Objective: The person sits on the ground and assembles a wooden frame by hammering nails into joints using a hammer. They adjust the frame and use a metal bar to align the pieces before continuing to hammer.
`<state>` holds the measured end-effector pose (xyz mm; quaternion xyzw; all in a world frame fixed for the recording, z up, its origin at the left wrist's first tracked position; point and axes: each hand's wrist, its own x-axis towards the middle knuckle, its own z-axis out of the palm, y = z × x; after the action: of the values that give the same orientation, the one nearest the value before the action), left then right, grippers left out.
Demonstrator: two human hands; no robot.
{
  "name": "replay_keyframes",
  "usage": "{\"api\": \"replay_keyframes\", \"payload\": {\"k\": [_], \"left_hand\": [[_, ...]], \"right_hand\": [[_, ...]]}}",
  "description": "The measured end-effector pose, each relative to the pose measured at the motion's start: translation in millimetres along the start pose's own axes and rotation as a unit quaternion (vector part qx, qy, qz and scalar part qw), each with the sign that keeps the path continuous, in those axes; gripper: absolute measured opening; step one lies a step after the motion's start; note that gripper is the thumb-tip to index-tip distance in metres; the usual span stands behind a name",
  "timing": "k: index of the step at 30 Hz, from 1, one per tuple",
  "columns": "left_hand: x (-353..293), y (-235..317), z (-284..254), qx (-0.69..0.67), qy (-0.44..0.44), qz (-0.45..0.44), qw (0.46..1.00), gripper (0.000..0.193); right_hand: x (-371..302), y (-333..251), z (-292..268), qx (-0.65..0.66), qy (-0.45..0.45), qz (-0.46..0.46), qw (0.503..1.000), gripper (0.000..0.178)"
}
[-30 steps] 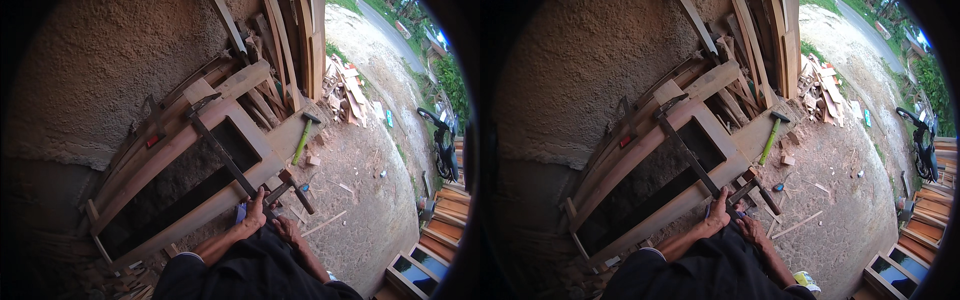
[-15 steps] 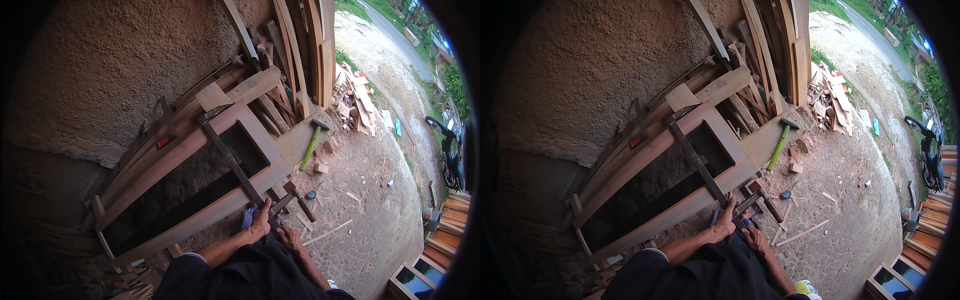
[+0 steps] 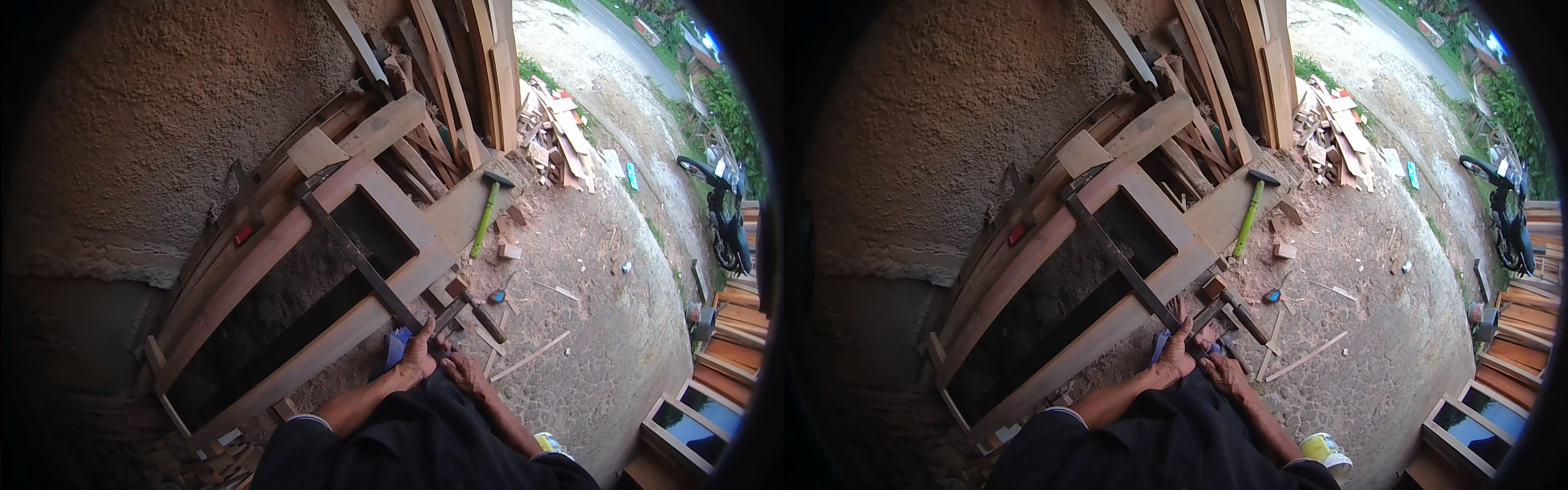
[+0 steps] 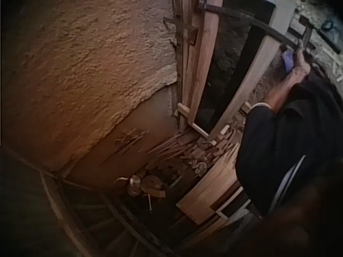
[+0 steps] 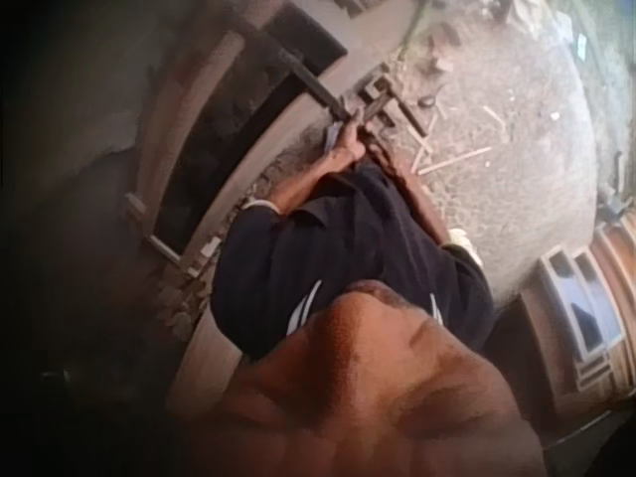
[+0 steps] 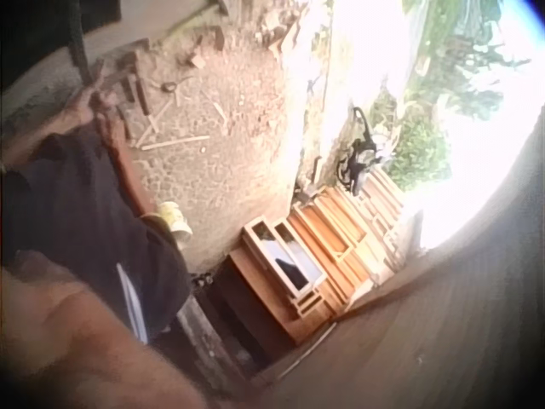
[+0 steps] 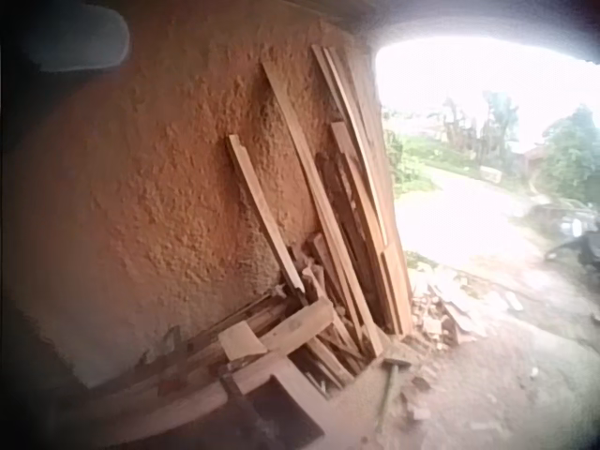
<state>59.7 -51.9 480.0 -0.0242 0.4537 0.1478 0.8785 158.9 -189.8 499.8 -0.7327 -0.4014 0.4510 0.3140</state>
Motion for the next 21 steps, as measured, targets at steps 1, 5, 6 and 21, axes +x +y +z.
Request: {"api": "replay_keyframes", "payload": {"k": [1, 5, 6, 21], "left_hand": [[0.0, 0.4, 2.6, 0.012, -0.006, 0.004, 1.000, 0.037], [-3.2, 6.9, 15.2, 0.006, -0.017, 0.080, 0.997, 0.039], [-1.7, 14.0, 18.5, -0.014, -0.004, 0.093, 0.996, 0.039], [-2.1, 28.1, 27.6, 0.023, 0.022, 0.070, 0.997, 0.050]], "right_hand": [[-1.6, -1.4, -0.2, 0.012, 0.004, -0.011, 1.000, 0.040], [-2.8, -4.8, -1.7, 0.011, -0.004, -0.003, 1.000, 0.039], [-2.5, -5.1, -2.1, 0.010, -0.003, -0.005, 1.000, 0.039], [-4.8, 10.5, -0.9, 0.216, 0.136, 0.036, 0.966, 0.031]]}}
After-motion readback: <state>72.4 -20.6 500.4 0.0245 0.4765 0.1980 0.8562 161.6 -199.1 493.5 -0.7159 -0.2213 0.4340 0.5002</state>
